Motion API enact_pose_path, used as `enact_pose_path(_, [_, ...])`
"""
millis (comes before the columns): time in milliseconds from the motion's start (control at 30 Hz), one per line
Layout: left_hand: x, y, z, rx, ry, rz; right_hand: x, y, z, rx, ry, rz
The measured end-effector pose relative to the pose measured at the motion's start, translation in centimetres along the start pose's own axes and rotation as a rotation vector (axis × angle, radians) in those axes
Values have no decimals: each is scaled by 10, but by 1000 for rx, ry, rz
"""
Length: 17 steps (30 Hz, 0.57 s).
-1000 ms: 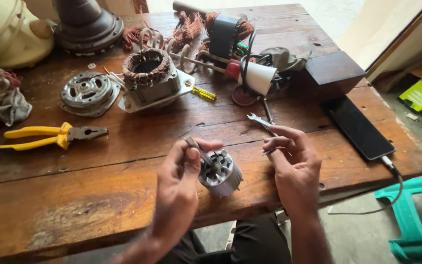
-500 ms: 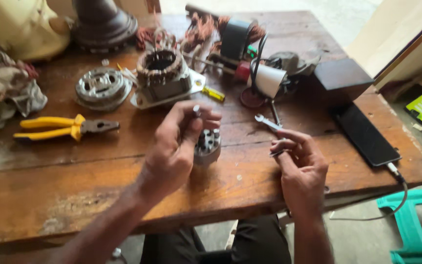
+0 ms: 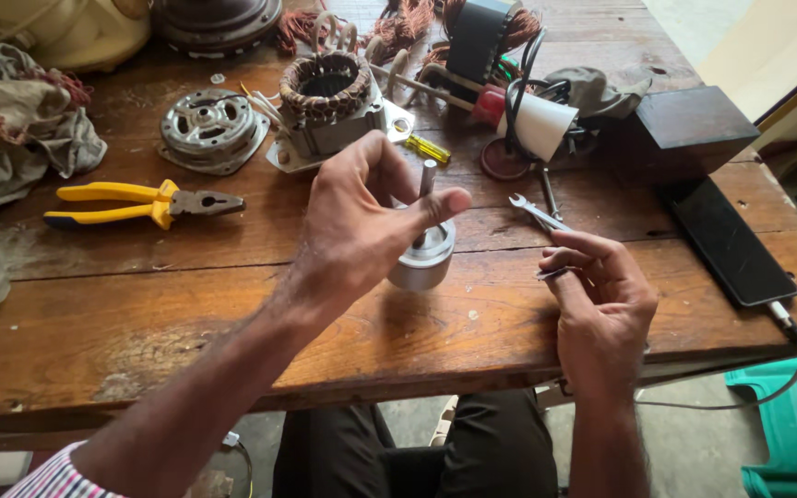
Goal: The person uses a wrench to loosen and remove a nut from a motor rotor shaft. They then remove a small metal washer and inspect the rotor, wiping it with a cloth before reassembling the washer and nut.
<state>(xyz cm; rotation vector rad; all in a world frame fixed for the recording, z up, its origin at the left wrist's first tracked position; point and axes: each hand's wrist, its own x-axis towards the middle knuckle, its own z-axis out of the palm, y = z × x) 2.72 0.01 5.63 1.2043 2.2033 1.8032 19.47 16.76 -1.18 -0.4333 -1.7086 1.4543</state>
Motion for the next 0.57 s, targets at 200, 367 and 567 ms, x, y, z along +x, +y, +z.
enact_pose_path(200, [4, -10, 0, 56, -107, 88, 0, 1, -1, -6, -20, -39])
enact_pose_path(367, [6, -12, 2, -115, -134, 43, 0, 0, -1, -13, -7, -8])
enact_pose_path(567, [13, -5, 26, -102, -202, 13, 1, 2, -2, 1, -12, -4])
